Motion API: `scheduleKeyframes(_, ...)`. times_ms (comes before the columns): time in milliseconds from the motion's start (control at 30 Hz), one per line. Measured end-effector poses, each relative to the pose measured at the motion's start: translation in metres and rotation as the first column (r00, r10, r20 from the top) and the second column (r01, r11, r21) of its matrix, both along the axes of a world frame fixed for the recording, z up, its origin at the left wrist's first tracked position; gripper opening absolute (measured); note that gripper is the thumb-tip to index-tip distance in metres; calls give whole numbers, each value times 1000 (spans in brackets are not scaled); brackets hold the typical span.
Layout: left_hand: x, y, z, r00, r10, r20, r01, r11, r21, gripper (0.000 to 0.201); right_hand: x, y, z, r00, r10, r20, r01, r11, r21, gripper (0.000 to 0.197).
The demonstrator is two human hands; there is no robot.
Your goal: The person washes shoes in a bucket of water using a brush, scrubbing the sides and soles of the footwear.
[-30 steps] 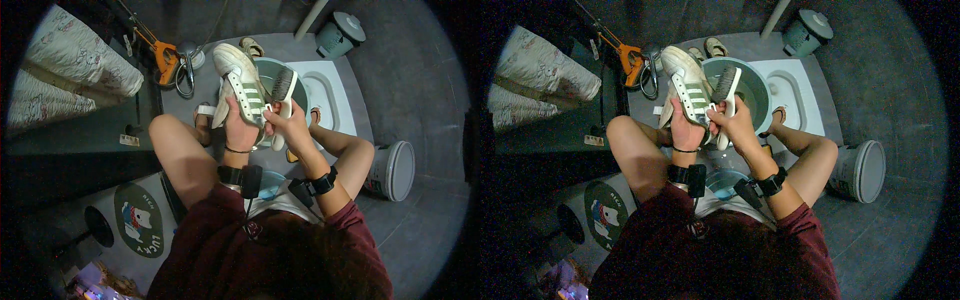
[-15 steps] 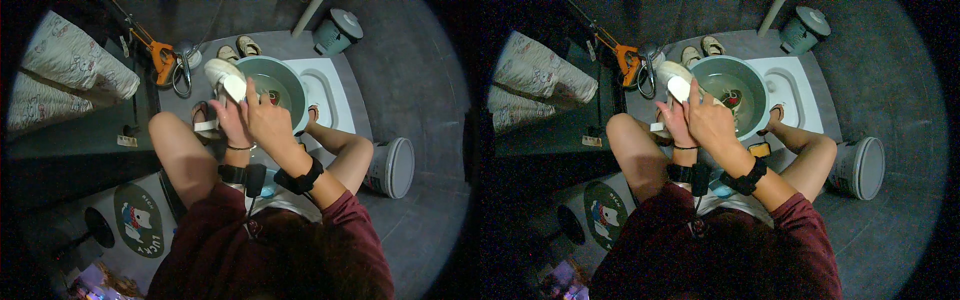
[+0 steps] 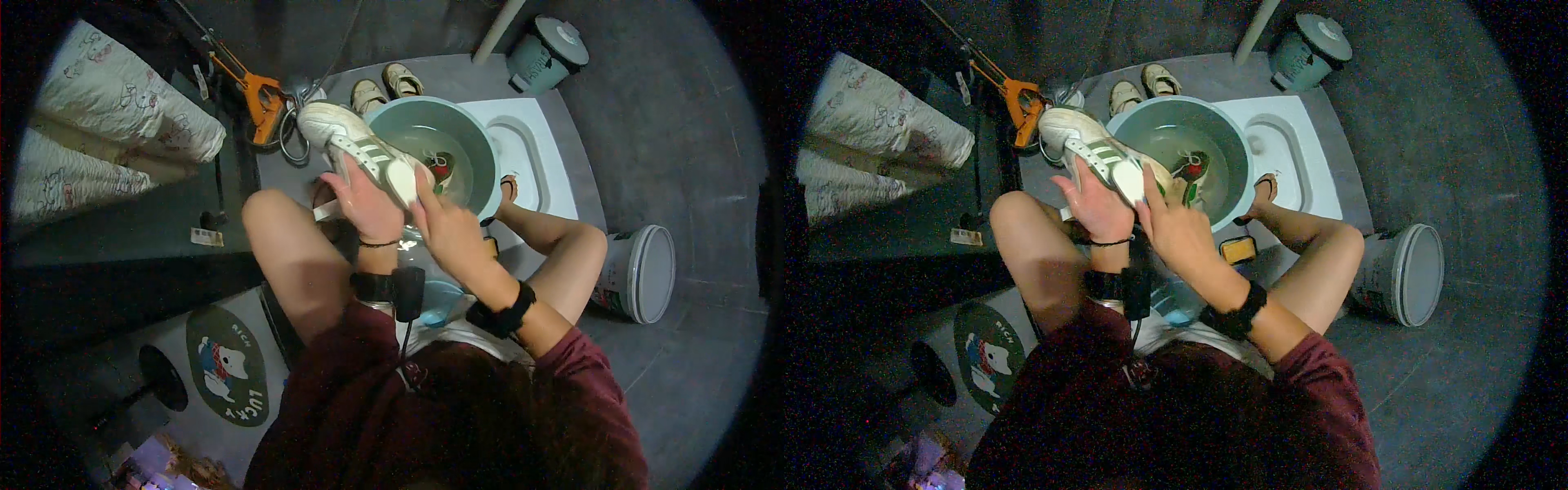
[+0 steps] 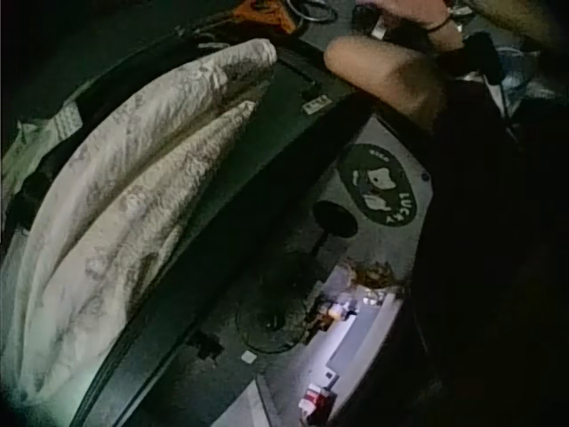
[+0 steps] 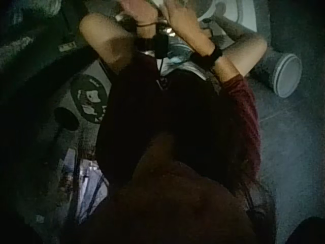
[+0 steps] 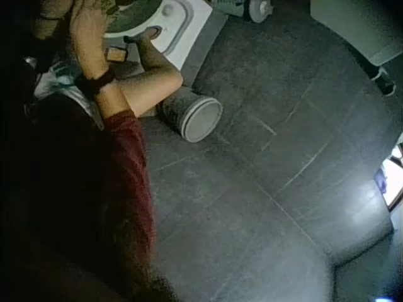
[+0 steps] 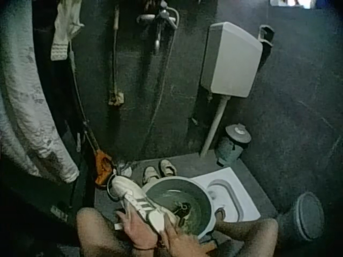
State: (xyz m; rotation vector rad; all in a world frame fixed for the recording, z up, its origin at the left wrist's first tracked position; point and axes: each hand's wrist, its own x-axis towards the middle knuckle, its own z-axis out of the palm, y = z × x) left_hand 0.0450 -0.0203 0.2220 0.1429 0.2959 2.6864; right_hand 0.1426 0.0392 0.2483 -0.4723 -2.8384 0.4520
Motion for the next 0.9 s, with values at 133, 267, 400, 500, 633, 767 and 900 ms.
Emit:
scheduleKeyframes(133, 2, 2, -8, 998, -35, -54, 26, 986, -166, 70, -19, -1, 9, 995, -15, -98, 15, 1000, 0, 50)
scheduleKeyframes(267, -1, 10, -5, 997, -47, 55, 48, 999, -26, 68, -47, 10, 6, 986, -22, -165, 31, 998, 52, 47)
scheduleKeyframes(400, -13, 2, -13, 1000, -21, -11, 21, 999, 36, 66, 5, 9, -8, 997, -28, 77, 36, 994, -98, 50)
scheduleKeyframes(500, -16, 4, 9, 998, -54, -21, 56, 993, 104, 64, 21, 16, -5, 996, -75, 53, 85, 969, -232, 52)
scheduleKeyframes(633, -15, 3, 16, 997, -83, -2, 83, 994, 77, 60, 29, 17, -3, 990, -125, -61, 89, 905, -415, 48)
scheduleKeyframes(767, -13, -1, 12, 991, -46, -128, 43, 999, -25, 54, 39, 25, -20, 938, -344, -47, 183, 605, -774, 35)
scheduleKeyframes(900, -14, -5, 7, 976, -66, -209, 43, 993, -109, 58, 33, 62, -42, 832, -554, 37, 91, 71, -993, 38)
